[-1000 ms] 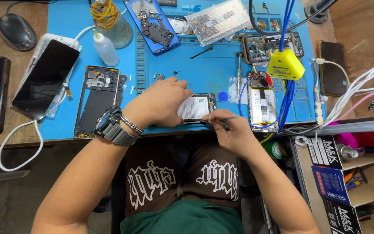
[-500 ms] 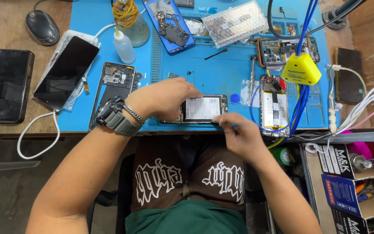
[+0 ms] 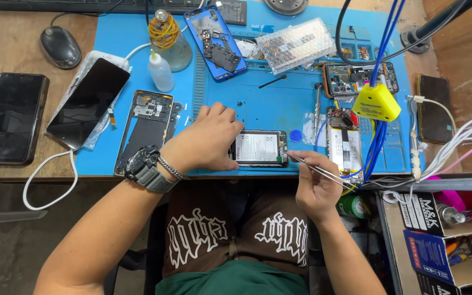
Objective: The person uses a metal prying tool to separate the back cover from a smartphone frame. They then pick up the phone's internal chassis, which contains the battery and motherboard, and use the tool to pry and disconnect the battery connector from the logic board.
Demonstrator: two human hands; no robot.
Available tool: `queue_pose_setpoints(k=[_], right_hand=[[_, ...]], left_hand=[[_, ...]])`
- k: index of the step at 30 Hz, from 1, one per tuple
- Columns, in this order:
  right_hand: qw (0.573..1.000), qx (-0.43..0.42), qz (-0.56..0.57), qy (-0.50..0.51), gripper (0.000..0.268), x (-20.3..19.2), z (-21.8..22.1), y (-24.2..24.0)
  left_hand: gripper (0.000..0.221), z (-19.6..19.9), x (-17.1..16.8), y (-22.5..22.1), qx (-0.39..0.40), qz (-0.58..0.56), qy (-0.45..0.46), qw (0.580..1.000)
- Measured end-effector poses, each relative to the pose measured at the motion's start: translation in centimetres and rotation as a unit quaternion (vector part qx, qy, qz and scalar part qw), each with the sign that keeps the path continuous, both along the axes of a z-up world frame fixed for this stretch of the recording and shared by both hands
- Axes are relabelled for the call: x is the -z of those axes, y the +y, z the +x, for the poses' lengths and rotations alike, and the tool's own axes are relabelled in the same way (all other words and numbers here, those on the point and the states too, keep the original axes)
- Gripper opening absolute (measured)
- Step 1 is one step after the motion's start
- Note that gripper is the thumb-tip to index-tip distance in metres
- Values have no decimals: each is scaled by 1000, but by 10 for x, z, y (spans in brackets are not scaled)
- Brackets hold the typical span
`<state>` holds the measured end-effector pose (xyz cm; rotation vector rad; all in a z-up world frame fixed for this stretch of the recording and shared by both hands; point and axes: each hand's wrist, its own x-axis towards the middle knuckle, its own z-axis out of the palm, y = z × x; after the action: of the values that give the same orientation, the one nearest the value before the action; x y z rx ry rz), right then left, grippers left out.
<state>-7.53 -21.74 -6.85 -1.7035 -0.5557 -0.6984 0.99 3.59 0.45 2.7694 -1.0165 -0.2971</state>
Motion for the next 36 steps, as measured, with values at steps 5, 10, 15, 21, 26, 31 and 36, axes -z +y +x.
queue_pose_setpoints(k=[5, 10, 15, 21, 26, 31, 36], right_hand=[[999, 32, 15, -20, 9, -11, 10, -2], [996, 67, 54, -23, 19, -9, 9, -2], [991, 74, 105, -24, 17, -4, 10, 5], [989, 81, 120, -30, 15, 0, 13, 12], [990, 119, 62, -49, 12, -8, 9, 21], [981, 173, -30, -87, 11, -10, 7, 32], [995, 94, 36, -29, 12, 2, 13, 22]], left_hand=[[83, -6, 1, -3, -9, -22, -29, 999], [77, -21, -1, -5, -11, -50, -56, 997], [72, -29, -8, -6, -15, -32, -34, 999], [85, -34, -2, -6, -24, -68, -44, 996], [88, -31, -2, -6, -23, -67, -43, 997], [85, -29, 2, -2, -20, -72, -34, 997], [85, -19, 1, 4, -26, -109, 47, 993]])
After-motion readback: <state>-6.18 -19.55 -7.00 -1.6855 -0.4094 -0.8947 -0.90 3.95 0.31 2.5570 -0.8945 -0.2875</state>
